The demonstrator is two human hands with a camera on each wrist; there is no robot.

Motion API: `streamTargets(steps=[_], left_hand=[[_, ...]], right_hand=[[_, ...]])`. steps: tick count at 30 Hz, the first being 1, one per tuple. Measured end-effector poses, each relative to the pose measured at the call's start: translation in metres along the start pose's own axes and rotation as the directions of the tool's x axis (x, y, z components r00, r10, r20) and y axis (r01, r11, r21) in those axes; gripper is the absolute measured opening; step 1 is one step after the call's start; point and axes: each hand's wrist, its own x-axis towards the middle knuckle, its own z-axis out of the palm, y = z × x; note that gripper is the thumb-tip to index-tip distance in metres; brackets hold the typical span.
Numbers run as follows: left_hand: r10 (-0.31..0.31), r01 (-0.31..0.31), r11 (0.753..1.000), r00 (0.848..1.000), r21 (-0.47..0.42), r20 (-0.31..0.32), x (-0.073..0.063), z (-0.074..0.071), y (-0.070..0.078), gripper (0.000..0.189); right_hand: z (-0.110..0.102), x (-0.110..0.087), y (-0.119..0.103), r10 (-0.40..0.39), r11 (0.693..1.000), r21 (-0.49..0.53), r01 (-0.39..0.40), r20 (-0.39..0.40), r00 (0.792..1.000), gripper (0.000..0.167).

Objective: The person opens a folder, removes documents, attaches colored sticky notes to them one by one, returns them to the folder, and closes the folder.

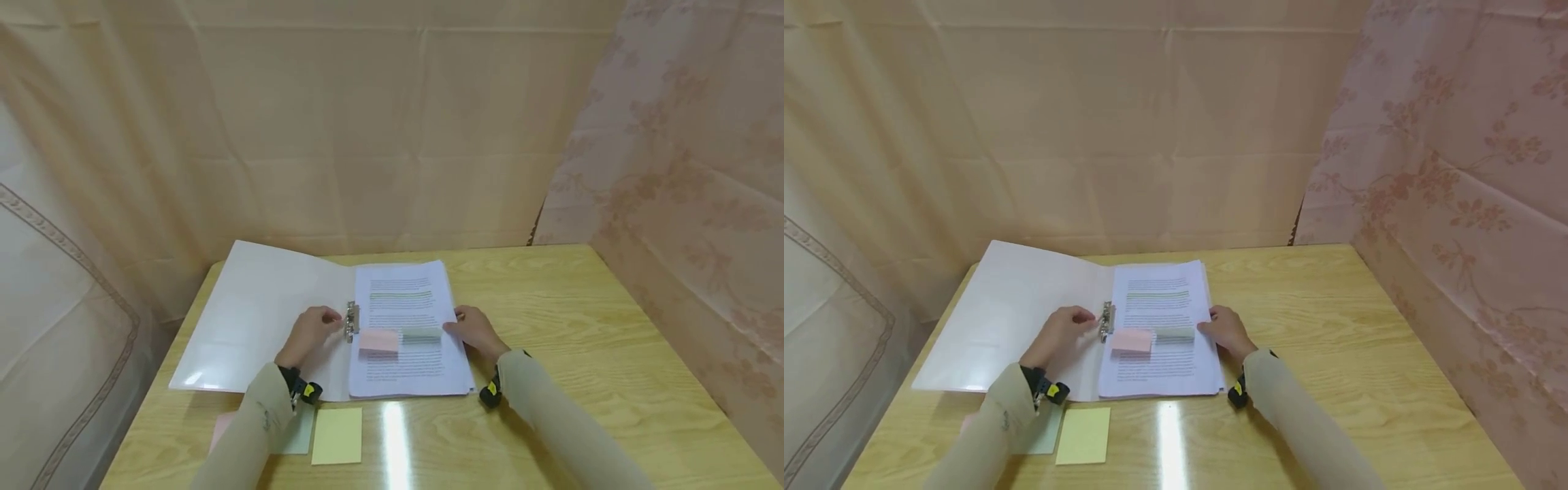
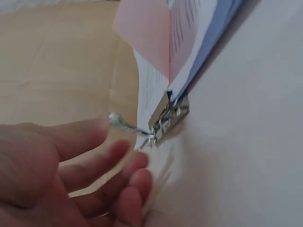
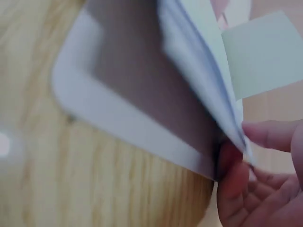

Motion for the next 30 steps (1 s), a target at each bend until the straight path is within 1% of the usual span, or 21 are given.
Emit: streamTargets(steps=[2,4,7,9,11,15,17,20,22,24,27,28,30], left_hand=[[0.004,-0.008,0.997,0.999,0.072,0.046,0.0,-0.003,0.003,0.02],[-0.008,-0.003,0.992,0.996,0.127,0.089,0.001,-0.004,0.005,0.019],[-0.049,0.025,0.981,0.992,0.194,0.12,0.003,-0.004,0.006,0.02],[-0.075,0.044,0.972,0.989,0.229,0.125,0.004,-0.003,0.006,0.021],[-0.08,0.044,0.962,0.989,0.268,0.123,0.005,-0.001,0.007,0.022],[-0.072,0.037,0.949,0.992,0.313,0.102,0.008,0.003,0.012,0.024],[-0.064,0.03,0.943,0.993,0.331,0.094,0.01,0.007,0.015,0.025],[-0.066,0.031,0.935,0.994,0.354,0.087,0.011,0.013,0.017,0.025],[-0.063,0.029,0.931,0.995,0.364,0.082,0.011,0.016,0.017,0.023],[-0.068,0.036,0.933,0.995,0.359,0.075,0.01,0.017,0.016,0.022],[-0.074,0.042,0.939,0.994,0.342,0.082,0.008,0.016,0.012,0.024],[-0.073,0.04,0.941,0.994,0.335,0.086,0.008,0.015,0.01,0.024],[-0.061,0.027,0.947,0.993,0.32,0.097,0.008,0.015,0.006,0.024]], right_hand=[[-0.001,-0.003,-0.002,-0.022,0.995,-0.094,0.019,-0.026,0.999,0.048],[-0.002,-0.006,-0.005,-0.063,0.983,-0.174,0.058,-0.019,0.998,0.052],[0.0,-0.009,-0.008,-0.125,0.943,-0.307,0.128,0.027,0.992,0.053],[0.001,-0.01,-0.012,-0.155,0.914,-0.37,0.168,0.064,0.986,0.054],[0.001,-0.011,-0.015,-0.17,0.885,-0.424,0.191,0.088,0.981,0.056],[-0.002,-0.012,-0.017,-0.177,0.853,-0.479,0.207,0.109,0.978,0.065],[-0.003,-0.011,-0.015,-0.168,0.843,-0.499,0.201,0.11,0.98,0.067],[-0.005,-0.01,-0.014,-0.154,0.852,-0.487,0.19,0.113,0.982,0.068],[-0.005,-0.01,-0.014,-0.141,0.871,-0.458,0.178,0.113,0.984,0.068],[-0.004,-0.01,-0.013,-0.134,0.888,-0.426,0.172,0.118,0.984,0.067],[-0.002,-0.011,-0.013,-0.126,0.902,-0.397,0.169,0.133,0.983,0.066],[-0.002,-0.011,-0.013,-0.123,0.902,-0.397,0.169,0.137,0.983,0.066],[-0.001,-0.013,-0.012,-0.127,0.891,-0.419,0.173,0.136,0.982,0.066]])
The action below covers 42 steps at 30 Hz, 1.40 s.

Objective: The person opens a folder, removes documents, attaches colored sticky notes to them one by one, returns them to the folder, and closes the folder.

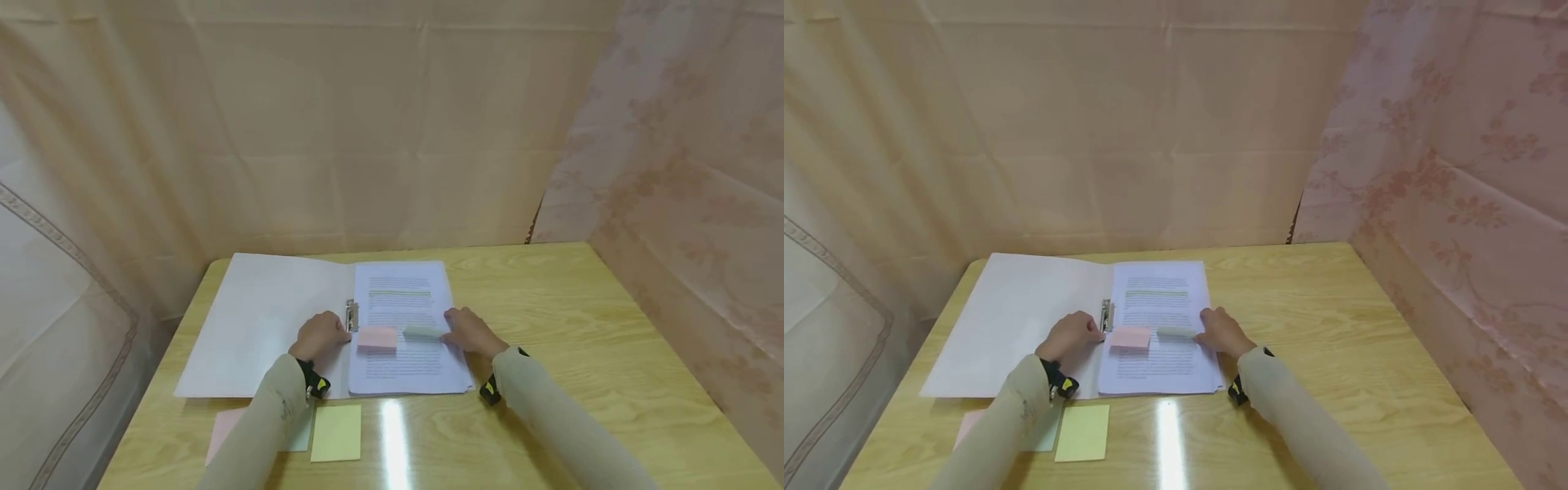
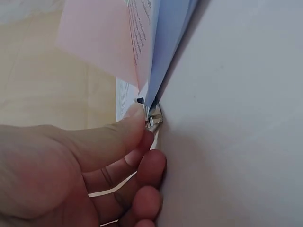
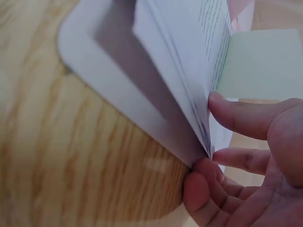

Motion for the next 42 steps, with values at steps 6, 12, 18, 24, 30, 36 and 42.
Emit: streamTargets(steps=[6,12,18,24,30,36,42], left_hand=[[0.027,-0.027,0.999,1.0,-0.032,0.006,0.001,-0.002,-0.003,0.025],[-0.007,0.01,0.996,0.999,-0.085,0.038,-0.002,0.0,-0.002,0.025],[-0.002,0.006,0.992,0.999,-0.127,0.035,-0.004,0.003,-0.004,0.024],[0.014,-0.008,0.987,0.999,-0.162,0.032,-0.006,0.004,-0.005,0.022],[0.041,-0.039,0.982,0.999,-0.187,0.008,-0.009,0.003,-0.004,0.02],[0.051,-0.051,0.981,0.999,-0.189,-0.004,-0.011,0.001,-0.004,0.017],[0.109,-0.121,0.977,0.991,-0.175,-0.074,-0.014,-0.005,-0.009,0.014]], right_hand=[[-0.005,-0.003,-0.002,-0.024,0.995,-0.097,0.022,-0.016,1.0,0.065],[-0.009,-0.006,-0.003,-0.052,0.995,-0.088,0.056,0.047,0.998,0.072],[-0.008,-0.009,0.0,-0.065,0.997,-0.046,0.069,0.083,0.994,0.077],[-0.009,-0.015,0.0,-0.052,0.999,0.021,0.05,0.138,0.989,0.087],[-0.012,-0.016,-0.001,-0.054,0.999,-0.001,0.054,0.133,0.99,0.086],[-0.009,-0.015,0.0,-0.056,0.998,0.019,0.054,0.124,0.991,0.085],[-0.009,-0.015,0.0,-0.04,0.999,0.02,0.037,0.127,0.991,0.085]])
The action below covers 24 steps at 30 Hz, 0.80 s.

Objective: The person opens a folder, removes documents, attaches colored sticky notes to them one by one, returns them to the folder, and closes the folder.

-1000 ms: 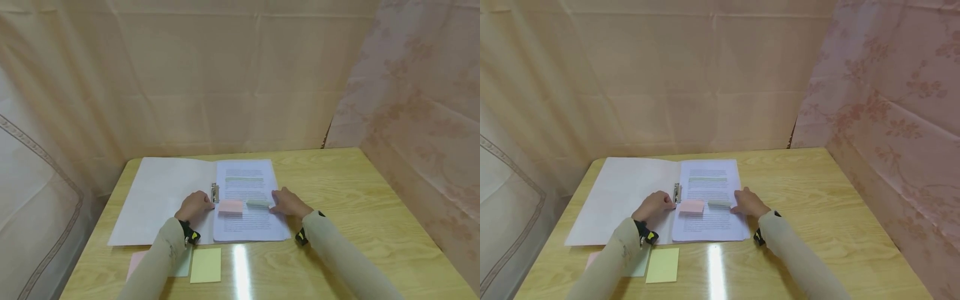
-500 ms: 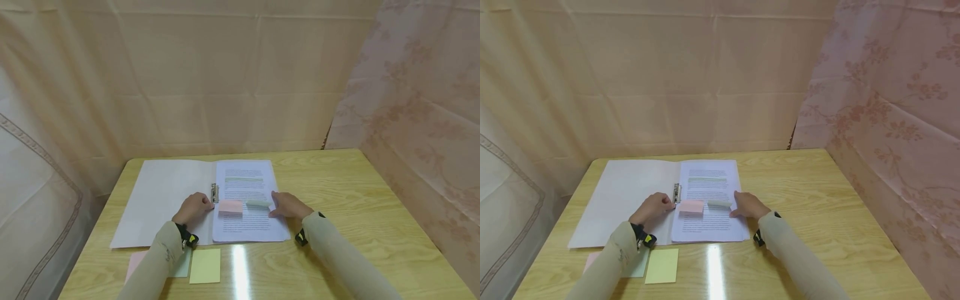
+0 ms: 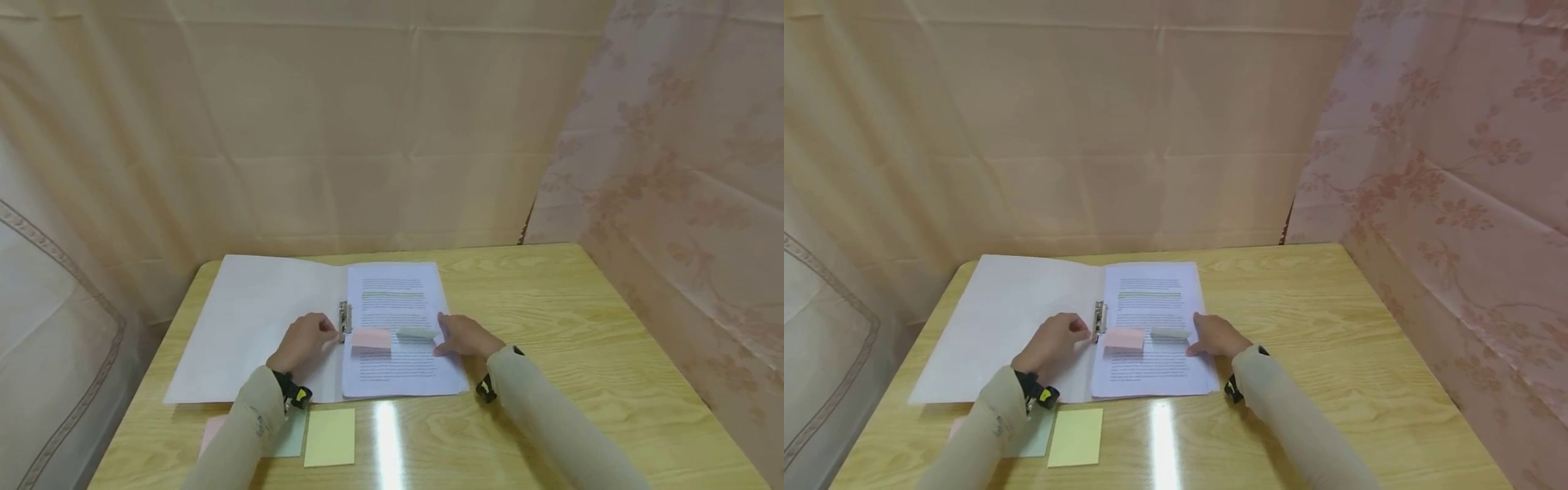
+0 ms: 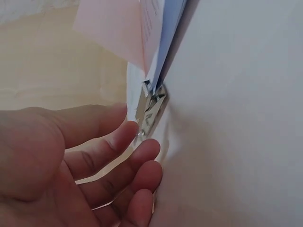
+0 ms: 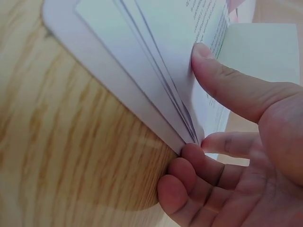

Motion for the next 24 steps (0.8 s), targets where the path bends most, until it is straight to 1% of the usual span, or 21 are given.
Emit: streamTargets(steps=[4,6,11,14,17,20,21,24], left_hand=[[0.016,-0.015,0.999,0.999,0.037,-0.029,-0.002,-0.009,-0.003,0.014],[0.011,-0.009,0.999,0.999,0.043,-0.043,-0.003,-0.014,-0.004,0.014],[-0.024,0.026,0.999,0.997,0.034,-0.072,-0.011,-0.027,-0.011,0.016],[-0.018,0.024,0.998,0.994,0.057,-0.108,-0.017,-0.037,-0.017,0.017],[0.023,-0.004,0.994,0.986,0.113,-0.165,-0.024,-0.047,-0.026,0.018],[0.053,-0.018,0.988,0.974,0.155,-0.222,-0.033,-0.058,-0.035,0.021],[0.056,-0.018,0.987,0.969,0.16,-0.239,-0.035,-0.061,-0.038,0.024],[0.04,-0.002,0.99,0.962,0.139,-0.27,-0.043,-0.072,-0.048,0.032]], right_hand=[[-0.001,0.0,0.0,0.007,1.0,-0.002,-0.007,0.001,1.0,0.085],[-0.001,0.001,0.0,0.002,1.0,-0.003,-0.002,0.0,1.0,0.085],[0.002,0.001,0.001,0.004,1.0,0.013,-0.004,-0.005,1.0,0.087],[0.003,0.002,0.002,0.01,1.0,0.017,-0.01,-0.009,1.0,0.088],[0.003,0.003,0.003,0.017,1.0,0.023,-0.017,-0.013,1.0,0.089],[0.003,0.004,0.006,0.019,1.0,0.024,-0.019,-0.015,1.0,0.09],[0.003,0.005,0.007,0.016,1.0,0.023,-0.016,-0.015,1.0,0.09],[0.003,0.005,0.008,0.004,1.0,0.025,-0.004,-0.019,1.0,0.09]])
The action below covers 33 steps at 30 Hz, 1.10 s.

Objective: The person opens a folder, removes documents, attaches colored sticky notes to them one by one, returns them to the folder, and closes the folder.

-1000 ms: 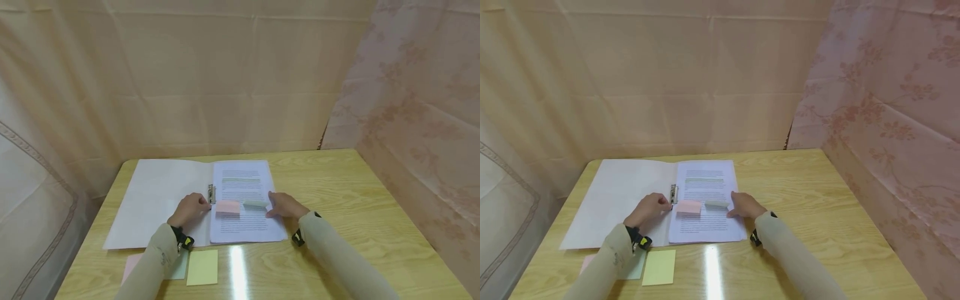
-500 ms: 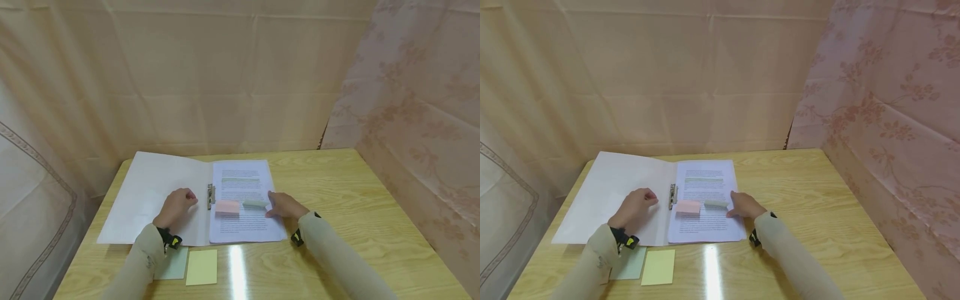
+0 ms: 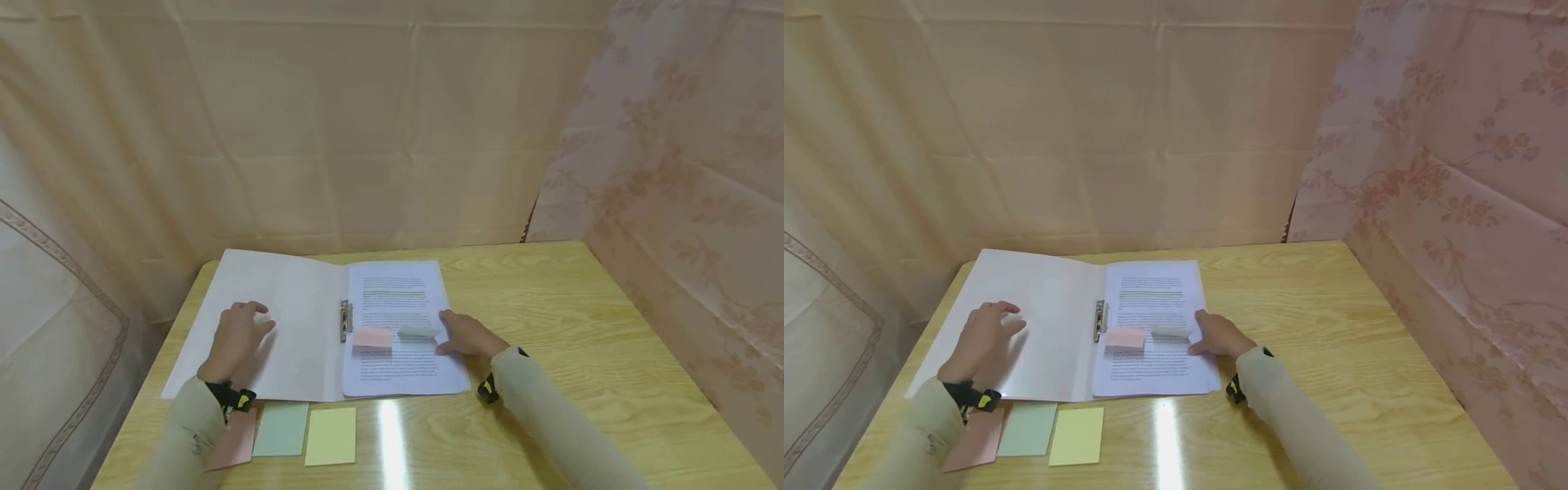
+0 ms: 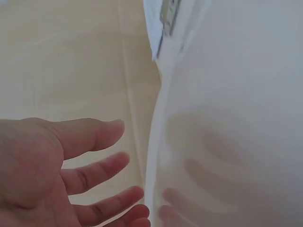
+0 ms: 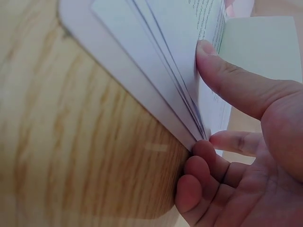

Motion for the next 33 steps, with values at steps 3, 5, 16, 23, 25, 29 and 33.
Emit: streamTargets(steps=[3,5,16,23,25,29,33], left_hand=[[-0.036,0.036,0.999,0.999,-0.016,-0.01,-0.003,-0.008,-0.012,0.041],[-0.054,0.054,0.999,0.998,-0.001,-0.017,-0.005,-0.012,-0.02,0.044],[-0.208,0.201,0.972,0.977,0.118,0.046,-0.013,-0.026,-0.062,0.064],[-0.336,0.336,0.941,0.92,0.037,0.199,-0.021,-0.042,-0.081,0.078],[-0.331,0.338,0.941,0.909,0.019,0.251,-0.022,-0.05,-0.083,0.08],[-0.231,0.232,0.972,0.937,0.03,0.261,-0.024,-0.066,-0.083,0.08],[-0.157,0.168,0.985,0.964,-0.037,0.215,-0.029,-0.08,-0.078,0.077]], right_hand=[[-0.001,-0.001,0.0,-0.007,1.0,0.011,0.007,-0.004,1.0,0.091],[0.0,-0.001,0.0,-0.015,1.0,0.008,0.015,-0.004,1.0,0.091],[0.002,-0.001,0.001,-0.004,0.999,0.052,0.004,-0.012,1.0,0.091],[0.002,0.0,0.0,-0.008,0.998,0.056,0.009,-0.019,1.0,0.091],[0.001,-0.001,0.0,-0.007,0.998,0.058,0.008,-0.019,1.0,0.091],[0.001,-0.001,0.0,-0.009,0.998,0.058,0.01,-0.025,1.0,0.09],[0.001,-0.002,0.001,-0.006,0.998,0.065,0.008,-0.027,1.0,0.09]])
